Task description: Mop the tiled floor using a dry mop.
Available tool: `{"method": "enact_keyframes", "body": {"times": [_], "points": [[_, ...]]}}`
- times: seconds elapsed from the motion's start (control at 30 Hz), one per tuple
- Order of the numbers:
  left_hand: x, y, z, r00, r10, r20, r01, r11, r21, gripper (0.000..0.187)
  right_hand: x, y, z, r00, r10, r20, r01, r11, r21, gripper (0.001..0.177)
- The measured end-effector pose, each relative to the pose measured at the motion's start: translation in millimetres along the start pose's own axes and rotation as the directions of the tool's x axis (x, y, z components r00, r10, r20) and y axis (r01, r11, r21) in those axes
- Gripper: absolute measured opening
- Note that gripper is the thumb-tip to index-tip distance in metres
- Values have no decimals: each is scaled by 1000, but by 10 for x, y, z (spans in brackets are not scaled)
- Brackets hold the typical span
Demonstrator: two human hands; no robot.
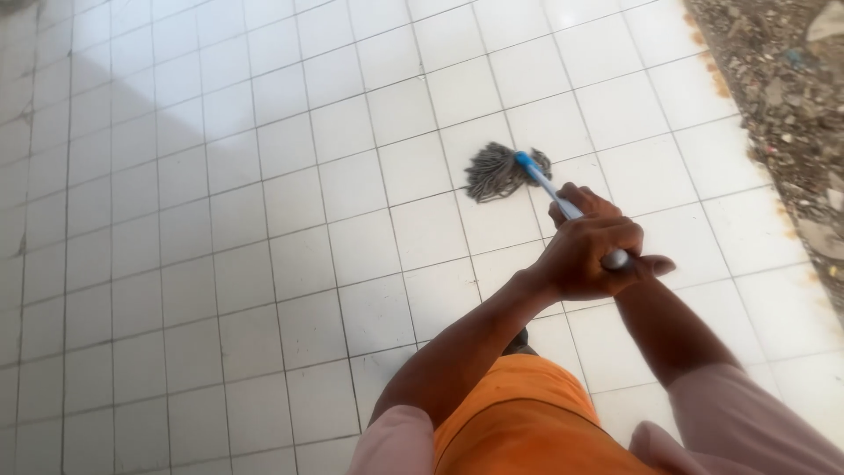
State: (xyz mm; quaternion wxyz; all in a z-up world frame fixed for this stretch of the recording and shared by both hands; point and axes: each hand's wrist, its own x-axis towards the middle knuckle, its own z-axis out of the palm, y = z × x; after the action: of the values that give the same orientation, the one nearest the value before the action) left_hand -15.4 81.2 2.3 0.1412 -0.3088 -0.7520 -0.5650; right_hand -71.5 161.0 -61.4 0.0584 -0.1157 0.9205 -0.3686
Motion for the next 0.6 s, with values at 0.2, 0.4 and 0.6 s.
{"method": "enact_keyframes", "body": {"times": [0.2, 0.4, 0.6], "points": [[-532, -83, 151, 997, 13, 70, -11, 999, -31, 42, -393, 640, 322, 988, -18, -152, 6, 997, -82, 20], [-1252, 220, -351, 998, -65, 27, 64, 997, 33, 39, -805, 183, 976, 988, 147, 52, -156, 920, 360, 29], [-2021, 837, -908, 991, -84, -104, 92, 993, 75, 39, -1521, -21, 1920, 988, 39, 149, -110, 855, 506, 30]]}}
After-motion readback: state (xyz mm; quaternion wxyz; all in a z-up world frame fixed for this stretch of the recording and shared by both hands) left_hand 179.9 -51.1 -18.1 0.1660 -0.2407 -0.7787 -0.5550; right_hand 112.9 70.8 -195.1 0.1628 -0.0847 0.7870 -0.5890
